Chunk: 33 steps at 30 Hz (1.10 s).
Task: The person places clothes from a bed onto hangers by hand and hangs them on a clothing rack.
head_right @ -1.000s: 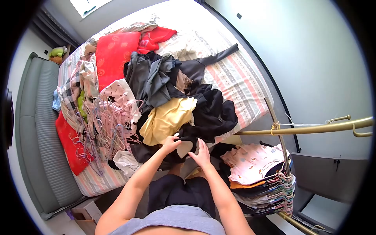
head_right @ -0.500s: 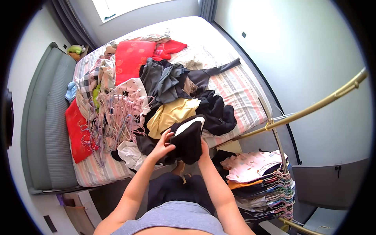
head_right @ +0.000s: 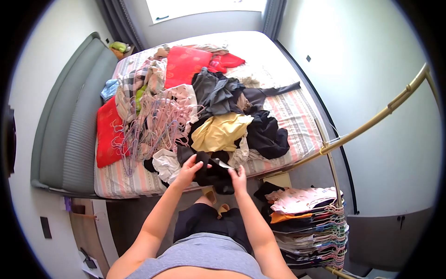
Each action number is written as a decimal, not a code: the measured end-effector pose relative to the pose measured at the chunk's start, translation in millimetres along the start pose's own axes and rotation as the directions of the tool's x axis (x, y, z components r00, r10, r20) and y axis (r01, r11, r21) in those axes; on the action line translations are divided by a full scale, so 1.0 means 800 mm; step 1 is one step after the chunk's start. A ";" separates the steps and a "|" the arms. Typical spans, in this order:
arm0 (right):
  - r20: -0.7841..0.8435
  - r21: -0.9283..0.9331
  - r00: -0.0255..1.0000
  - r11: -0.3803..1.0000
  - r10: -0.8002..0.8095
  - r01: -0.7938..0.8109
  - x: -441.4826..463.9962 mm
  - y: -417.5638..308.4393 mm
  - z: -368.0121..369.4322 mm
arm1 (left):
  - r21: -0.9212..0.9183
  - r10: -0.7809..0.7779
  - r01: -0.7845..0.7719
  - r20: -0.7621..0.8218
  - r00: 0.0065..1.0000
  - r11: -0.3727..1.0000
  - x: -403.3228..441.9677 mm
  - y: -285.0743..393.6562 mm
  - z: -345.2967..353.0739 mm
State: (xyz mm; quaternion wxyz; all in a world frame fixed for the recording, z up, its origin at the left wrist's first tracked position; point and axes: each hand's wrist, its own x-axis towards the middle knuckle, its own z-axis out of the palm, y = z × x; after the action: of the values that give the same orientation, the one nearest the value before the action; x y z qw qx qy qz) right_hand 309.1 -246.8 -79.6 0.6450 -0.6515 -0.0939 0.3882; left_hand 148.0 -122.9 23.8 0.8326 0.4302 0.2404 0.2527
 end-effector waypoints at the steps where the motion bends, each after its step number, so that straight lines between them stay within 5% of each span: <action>1: 0.119 -0.065 0.993 0.998 -0.003 0.011 -0.013 -0.001 0.017 | -0.041 -0.086 0.088 0.049 0.995 0.995 -0.009 0.002 0.002; 4: 0.368 -0.325 0.921 0.911 -0.127 0.255 -0.021 0.033 0.059 | -0.007 -0.079 0.080 0.104 0.991 0.997 -0.028 -0.003 -0.002; 5: 0.362 -0.506 0.915 0.787 -0.176 0.352 -0.026 0.039 0.069 | -0.013 -0.074 0.076 0.093 0.993 0.997 -0.037 0.005 -0.005; 10: 0.279 -0.910 0.960 0.323 0.013 0.260 -0.040 0.052 0.121 | -0.252 0.141 -0.154 -0.071 0.987 0.955 -0.100 0.081 -0.050; 12: 0.281 -0.919 0.939 0.339 0.199 0.203 -0.022 0.067 0.139 | -0.274 0.247 -0.295 -0.195 0.949 0.916 -0.125 0.102 -0.099; 16: 0.282 -0.900 0.947 0.384 0.155 0.205 -0.014 0.069 0.205 | -0.186 0.351 -0.461 -0.426 0.834 0.868 -0.182 0.141 -0.192; 20: 0.428 -0.826 0.903 0.416 0.022 0.381 -0.007 0.056 0.308 | -0.052 0.185 -0.303 -0.690 0.699 0.951 -0.225 0.147 -0.321; 23: 0.501 -0.396 0.865 0.887 -0.007 0.237 -0.003 0.062 0.394 | 0.048 0.134 -0.146 -0.733 0.666 0.988 -0.249 0.156 -0.399; 24: 0.511 -0.165 0.859 0.980 -0.009 0.108 -0.037 0.022 0.429 | 0.015 0.168 -0.233 -0.738 0.653 0.972 -0.254 0.167 -0.412; 26: 0.500 0.065 0.857 0.992 -0.124 0.106 -0.051 0.018 0.480 | -0.050 0.225 -0.394 -0.752 0.620 0.918 -0.263 0.186 -0.440; 28: 0.421 0.046 0.903 0.997 -0.082 0.069 -0.038 0.050 0.515 | -0.097 0.198 -0.440 -0.792 0.578 0.893 -0.272 0.186 -0.482; 30: 0.331 -0.191 0.930 0.976 0.160 -0.100 -0.027 0.089 0.538 | -0.116 0.157 -0.423 -0.815 0.558 0.899 -0.280 0.176 -0.518; 33: 0.304 -0.444 0.921 0.892 0.244 -0.090 -0.013 0.157 0.561 | -0.186 0.070 -0.345 -0.789 0.610 0.920 -0.294 0.148 -0.562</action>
State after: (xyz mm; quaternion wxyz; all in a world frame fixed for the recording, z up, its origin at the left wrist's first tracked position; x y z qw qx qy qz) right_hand -27.4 72.2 -130.7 0.4252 -0.7008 -0.2319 0.5237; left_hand -332.8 56.4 -65.1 0.6724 0.1656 0.4750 0.5429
